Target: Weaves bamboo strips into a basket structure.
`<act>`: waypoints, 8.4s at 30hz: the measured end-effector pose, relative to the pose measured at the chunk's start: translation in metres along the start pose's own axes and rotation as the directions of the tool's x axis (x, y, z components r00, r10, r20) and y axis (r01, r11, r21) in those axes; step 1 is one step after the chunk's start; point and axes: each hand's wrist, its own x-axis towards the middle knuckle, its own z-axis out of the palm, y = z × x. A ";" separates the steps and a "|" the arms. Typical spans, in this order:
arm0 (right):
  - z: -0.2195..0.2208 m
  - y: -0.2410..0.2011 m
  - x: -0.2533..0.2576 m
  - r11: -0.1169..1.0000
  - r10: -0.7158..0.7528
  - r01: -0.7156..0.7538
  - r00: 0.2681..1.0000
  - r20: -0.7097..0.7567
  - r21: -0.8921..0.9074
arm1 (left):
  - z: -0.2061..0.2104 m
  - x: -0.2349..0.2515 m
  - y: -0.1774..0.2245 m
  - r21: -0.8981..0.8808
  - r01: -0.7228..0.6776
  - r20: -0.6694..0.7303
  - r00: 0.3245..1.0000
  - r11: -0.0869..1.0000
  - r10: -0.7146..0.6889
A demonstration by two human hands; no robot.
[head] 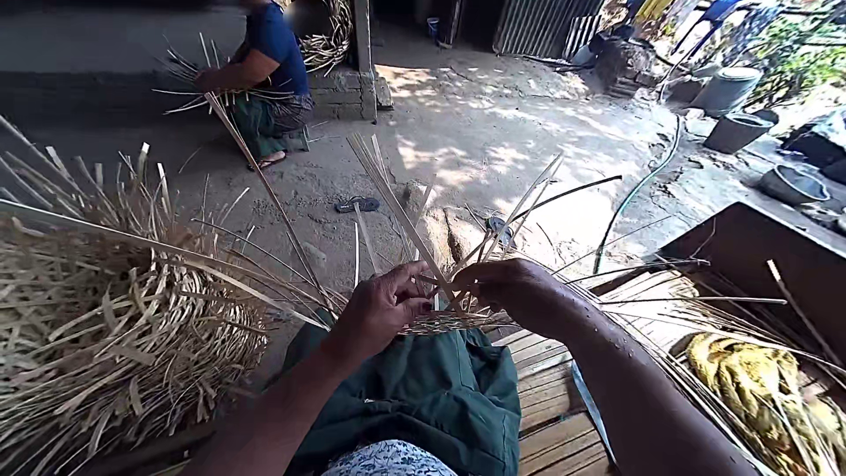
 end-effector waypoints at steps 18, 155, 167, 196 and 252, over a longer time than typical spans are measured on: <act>0.072 -0.008 0.012 0.769 -0.518 0.122 0.694 -0.500 -0.627 | -0.027 0.021 0.016 0.672 -0.185 -0.055 0.953 0.717 0.298; 0.117 0.067 0.060 0.747 -0.578 0.647 0.519 -0.630 -0.153 | -0.036 0.040 -0.017 -0.241 0.232 0.016 0.972 0.942 -0.235; 0.120 0.047 0.045 0.859 -0.504 0.444 0.650 -0.569 -0.254 | -0.023 0.022 -0.023 0.507 -0.196 -0.216 0.914 0.840 0.344; 0.043 0.010 -0.015 0.996 -0.080 0.050 0.871 -0.485 -0.075 | -0.020 0.014 0.035 0.200 -0.268 0.133 0.961 0.942 0.245; 0.003 -0.008 -0.018 0.904 -0.014 -0.105 0.961 -0.275 -0.414 | 0.042 0.034 0.036 0.507 -0.493 0.039 0.833 0.707 0.552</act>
